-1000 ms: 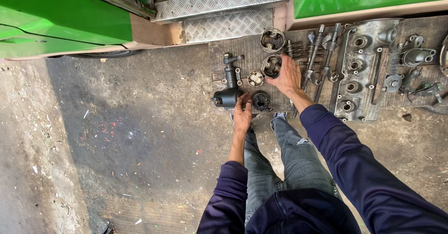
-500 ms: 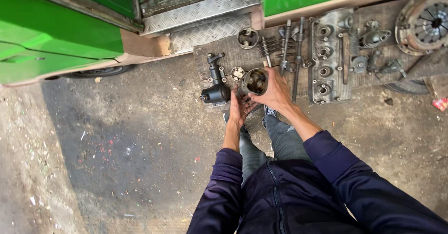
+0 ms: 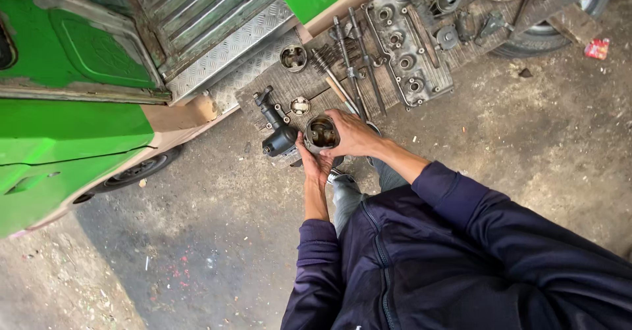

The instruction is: The person cleans a cylindrical engine part using a small brush and a rag. They scrub the interior and exterior surfaces, then wipe the part with the rag. The person repeats this process on a second similar part.

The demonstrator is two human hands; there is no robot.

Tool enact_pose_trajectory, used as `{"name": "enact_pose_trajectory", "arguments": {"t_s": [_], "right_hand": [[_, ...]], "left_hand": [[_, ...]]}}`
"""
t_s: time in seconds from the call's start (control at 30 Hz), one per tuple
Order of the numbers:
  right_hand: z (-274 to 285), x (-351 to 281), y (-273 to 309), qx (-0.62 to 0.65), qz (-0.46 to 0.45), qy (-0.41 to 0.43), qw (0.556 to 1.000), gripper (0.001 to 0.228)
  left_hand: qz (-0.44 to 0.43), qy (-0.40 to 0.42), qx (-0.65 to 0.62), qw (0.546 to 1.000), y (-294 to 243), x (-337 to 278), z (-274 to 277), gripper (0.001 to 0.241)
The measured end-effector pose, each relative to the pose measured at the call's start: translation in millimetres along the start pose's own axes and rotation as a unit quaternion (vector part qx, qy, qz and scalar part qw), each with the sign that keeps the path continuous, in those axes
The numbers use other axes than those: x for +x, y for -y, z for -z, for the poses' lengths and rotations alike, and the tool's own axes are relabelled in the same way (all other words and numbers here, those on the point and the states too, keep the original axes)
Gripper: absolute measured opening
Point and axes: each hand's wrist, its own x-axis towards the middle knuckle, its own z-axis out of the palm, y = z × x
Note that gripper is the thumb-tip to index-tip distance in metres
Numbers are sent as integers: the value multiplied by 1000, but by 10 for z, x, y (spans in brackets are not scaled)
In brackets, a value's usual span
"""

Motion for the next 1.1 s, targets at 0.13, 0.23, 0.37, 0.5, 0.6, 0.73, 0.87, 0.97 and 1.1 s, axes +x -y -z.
{"name": "enact_pose_trajectory", "arguments": {"t_s": [0.13,0.23,0.37,0.5,0.6,0.73,0.87,0.97,1.1], "right_hand": [[126,-121,-4,27,87,-52,995,124],[281,-318,-60,59,43,-35,997,122],[576,-529,-299,148,34,-74,986,92],[769,-508,-580,188,-7,-73,979,75],[1106,-529,-887,173,31,-95,980,70],[1435,-497,-1132,165,69,-83,980,58],[1658,-393,-1292,155,49,-29,986,54],[1680,-338,-1401,134,25,34,990,48],[1518,-342,-1331,143,20,85,986,42]], "left_hand": [[-7,-102,135,986,20,44,-226,63],[-1,-90,177,980,131,50,-409,63],[40,-95,208,973,452,171,-601,69],[30,-102,208,972,681,357,-701,70],[29,-122,167,978,1056,599,-852,73],[-8,-114,130,985,1447,744,-998,75],[-42,-122,82,988,1768,793,-1113,74],[-80,-129,74,986,1818,753,-1085,76],[-108,-162,55,979,1749,548,-1032,79]]}}
